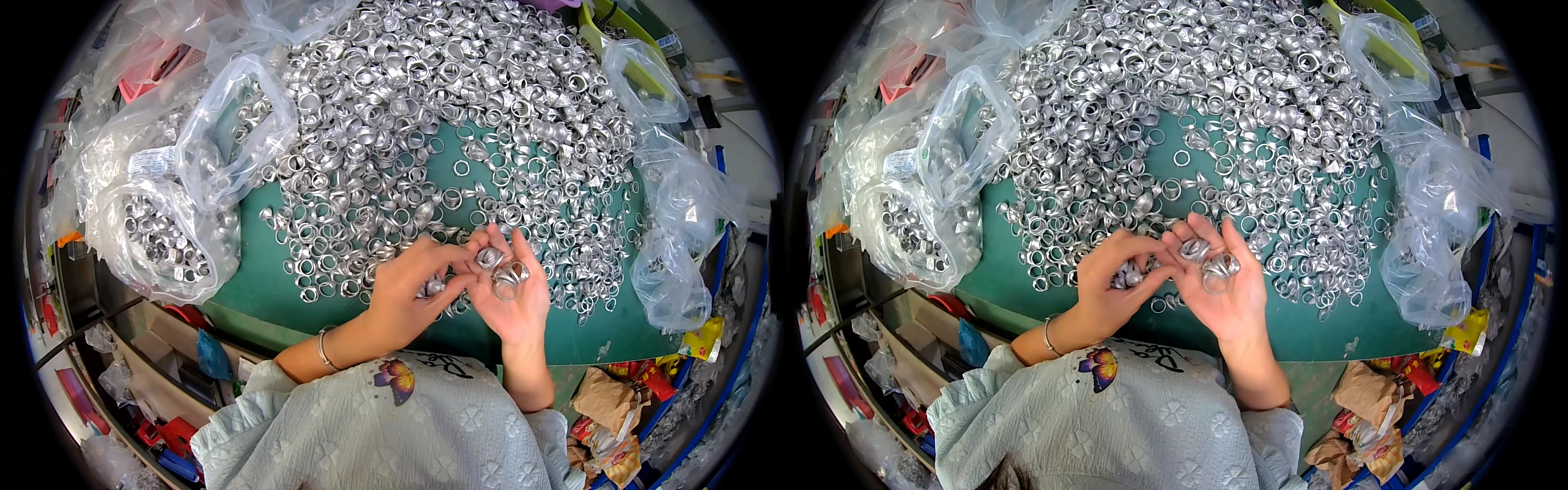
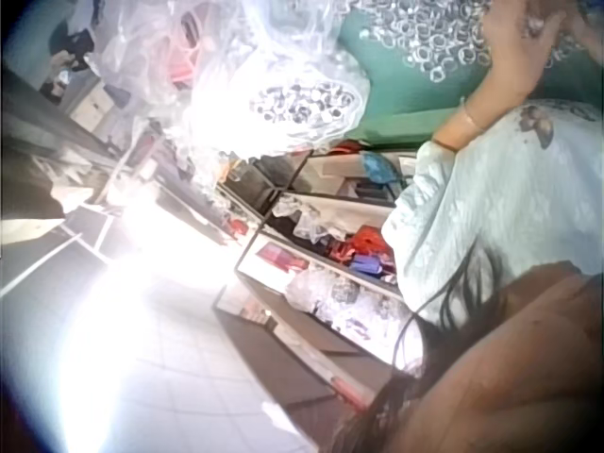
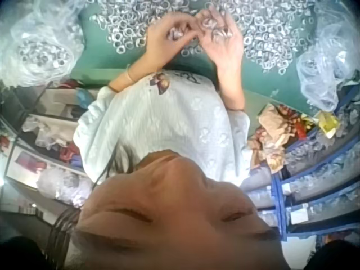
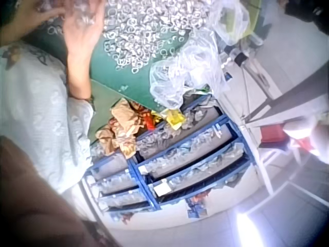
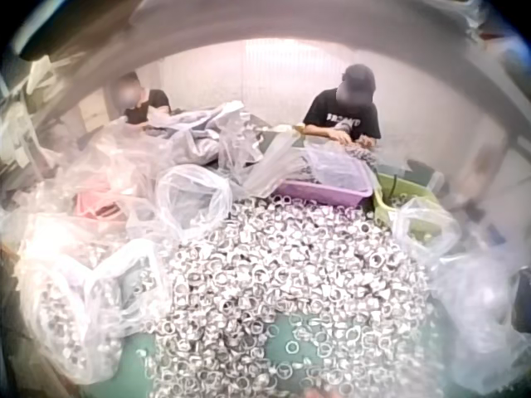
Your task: The person sorts small metal rings on a green work surface by hand, picking them up and placing them into clear plastic bags.
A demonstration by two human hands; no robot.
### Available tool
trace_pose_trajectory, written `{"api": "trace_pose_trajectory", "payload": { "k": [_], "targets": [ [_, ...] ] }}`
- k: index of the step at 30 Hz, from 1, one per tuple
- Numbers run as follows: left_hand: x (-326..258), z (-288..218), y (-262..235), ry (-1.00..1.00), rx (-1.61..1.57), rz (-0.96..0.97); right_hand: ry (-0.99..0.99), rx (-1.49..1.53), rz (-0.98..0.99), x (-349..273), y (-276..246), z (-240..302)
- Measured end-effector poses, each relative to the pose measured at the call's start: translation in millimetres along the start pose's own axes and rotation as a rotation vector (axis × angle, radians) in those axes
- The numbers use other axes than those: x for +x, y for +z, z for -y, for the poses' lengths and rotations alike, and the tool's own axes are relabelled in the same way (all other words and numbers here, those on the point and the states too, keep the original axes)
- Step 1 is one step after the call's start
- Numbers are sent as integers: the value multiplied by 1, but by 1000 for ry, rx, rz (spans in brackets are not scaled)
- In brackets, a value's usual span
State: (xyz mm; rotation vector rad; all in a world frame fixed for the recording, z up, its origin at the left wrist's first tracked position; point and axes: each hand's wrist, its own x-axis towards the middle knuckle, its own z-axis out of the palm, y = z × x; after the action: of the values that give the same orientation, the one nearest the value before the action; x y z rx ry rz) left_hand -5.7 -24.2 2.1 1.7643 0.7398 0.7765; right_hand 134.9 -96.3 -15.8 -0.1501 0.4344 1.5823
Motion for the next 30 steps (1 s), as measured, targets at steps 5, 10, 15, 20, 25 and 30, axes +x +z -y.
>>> {"api": "trace_pose_trajectory", "payload": {
  "k": [5,10,15,20,25,30],
  "targets": [
    [2,0,0,3,184,90,-57,-138,-98,-4,11,-9],
    [7,4,-5,-86,-124,109,-63,-107,-31,-11,11,-9],
    [9,-3,-12,-326,-383,181,-160,-271,-30,-16,11,-15],
    [4,-8,-17,-624,-712,228,-178,-401,-97,-22,28,-21],
    [4,-11,-22,-731,-903,307,-152,-371,-78,-26,21,-21],
    [1,-9,-21,-699,-889,273,-220,-387,-195,-29,24,-27]
  ]
}}
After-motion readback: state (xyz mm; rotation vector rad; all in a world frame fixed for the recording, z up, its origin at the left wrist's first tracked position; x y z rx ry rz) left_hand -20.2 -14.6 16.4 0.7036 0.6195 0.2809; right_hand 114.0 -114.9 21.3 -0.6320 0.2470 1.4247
